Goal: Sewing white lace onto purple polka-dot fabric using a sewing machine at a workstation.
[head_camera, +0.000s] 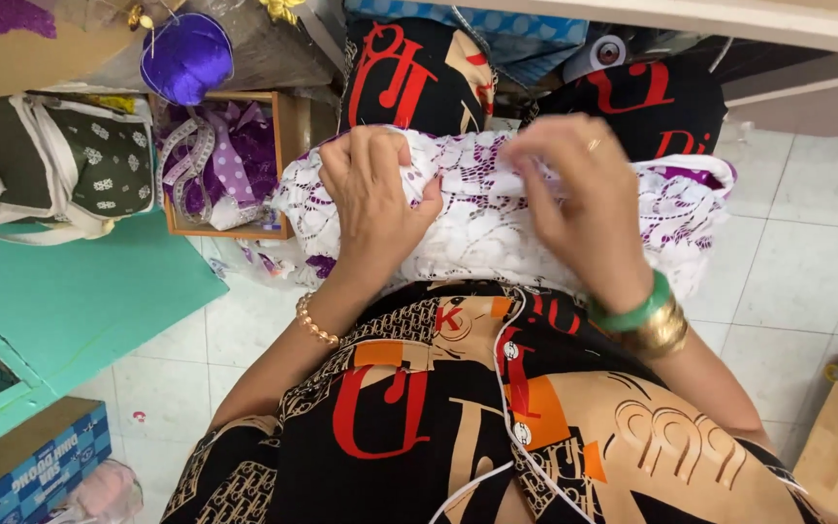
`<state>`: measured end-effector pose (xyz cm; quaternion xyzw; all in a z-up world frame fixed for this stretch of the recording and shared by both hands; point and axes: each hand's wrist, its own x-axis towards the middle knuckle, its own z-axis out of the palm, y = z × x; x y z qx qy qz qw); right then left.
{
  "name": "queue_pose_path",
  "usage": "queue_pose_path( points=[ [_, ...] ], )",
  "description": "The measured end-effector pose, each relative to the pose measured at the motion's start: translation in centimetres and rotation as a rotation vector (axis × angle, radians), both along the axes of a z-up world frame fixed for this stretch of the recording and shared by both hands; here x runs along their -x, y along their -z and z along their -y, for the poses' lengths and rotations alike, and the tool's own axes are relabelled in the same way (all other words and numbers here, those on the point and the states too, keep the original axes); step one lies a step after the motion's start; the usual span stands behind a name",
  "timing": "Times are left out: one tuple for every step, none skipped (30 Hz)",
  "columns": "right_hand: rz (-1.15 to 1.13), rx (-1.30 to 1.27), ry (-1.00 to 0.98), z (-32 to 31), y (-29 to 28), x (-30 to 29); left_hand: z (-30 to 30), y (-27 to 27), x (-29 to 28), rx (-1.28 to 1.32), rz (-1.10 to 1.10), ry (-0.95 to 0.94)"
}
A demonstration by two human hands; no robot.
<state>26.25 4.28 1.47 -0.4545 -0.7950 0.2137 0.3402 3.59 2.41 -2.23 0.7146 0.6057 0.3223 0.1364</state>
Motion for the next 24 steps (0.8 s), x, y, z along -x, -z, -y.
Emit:
queue_pose_path(
  points=[
    [0.0,0.001,0.003,-0.5,-0.6,0.2,0.1,-0.4,0.1,0.001,0.0,0.003],
    [0.153,0.067,0.007,-1.1,-1.3,0.4,0.1,-0.8,0.1,-0.004,-0.075,-0.005],
    [0.306,0.133,0.012,-1.7,-2.0,0.6,0.1,-1.2,0.1,-0.009,-0.149,-0.013],
    [0.306,0.131,0.016,-2.5,-1.7,0.6,0.2,-1.4,0.2,-0.013,-0.149,-0.009],
    [0.196,0.383,-0.043,-3.2,-1.5,0.6,0.2,-1.6,0.2,-0.005,-0.143,0.011],
    [0.078,0.629,-0.111,-4.2,-1.4,0.5,0.2,-1.8,0.3,0.001,-0.139,0.029],
    [0.076,0.623,-0.11,-4.6,-1.6,0.5,0.1,-2.3,0.2,-0.006,-0.141,0.03],
    [-0.005,0.777,-0.088,-4.9,-1.8,0.6,0.2,-2.7,0.1,0.003,-0.133,0.045],
    [-0.088,0.929,-0.066,-5.3,-2.1,0.6,0.2,-3.1,0.0,0.012,-0.124,0.06],
    [-0.09,0.924,-0.065,-5.3,-1.8,0.4,0.0,-3.2,-0.2,0.007,-0.126,0.062],
    [-0.2,0.963,-0.085,-5.5,-1.4,0.1,-0.2,-3.4,-0.4,-0.109,-0.121,0.123],
    [-0.311,1.004,-0.105,-5.5,-1.0,-0.2,-0.4,-3.5,-0.6,-0.221,-0.115,0.186],
    [-0.314,1.002,-0.103,-5.6,-0.5,-0.3,-0.8,-3.6,-0.8,-0.221,-0.116,0.19],
    [-0.426,1.009,-0.182,-5.5,0.0,-0.5,-1.0,-3.8,-1.1,-0.262,-0.107,0.201],
    [-0.537,1.014,-0.262,-5.4,0.5,-0.7,-1.2,-4.0,-1.4,-0.303,-0.098,0.213],
    [-0.538,1.011,-0.259,-5.2,0.5,-0.8,-1.3,-3.9,-1.6,-0.305,-0.098,0.216],
    [-0.563,1.003,-0.262,-5.1,0.5,-0.8,-1.4,-3.8,-1.7,-0.329,-0.129,0.202],
    [-0.588,0.994,-0.267,-5.0,0.4,-0.8,-1.5,-3.7,-1.8,-0.354,-0.16,0.188],
    [-0.589,0.991,-0.265,-5.0,0.5,-1.0,-1.6,-3.5,-2.0,-0.356,-0.16,0.191],
    [-0.593,0.972,-0.269,-4.9,0.6,-1.0,-1.6,-3.2,-2.0,-0.386,-0.168,0.184],
    [-0.596,0.954,-0.272,-4.8,0.7,-1.1,-1.5,-3.0,-2.1,-0.415,-0.176,0.176],
    [-0.6,0.955,-0.272,-4.8,0.7,-1.1,-1.5,-2.9,-2.2,-0.412,-0.178,0.178],
    [-0.589,0.942,-0.269,-4.8,0.7,-1.0,-1.5,-2.9,-2.2,-0.422,-0.192,0.173],
    [-0.578,0.928,-0.265,-4.7,0.7,-1.1,-1.5,-2.9,-2.3,-0.434,-0.206,0.168]
  ],
)
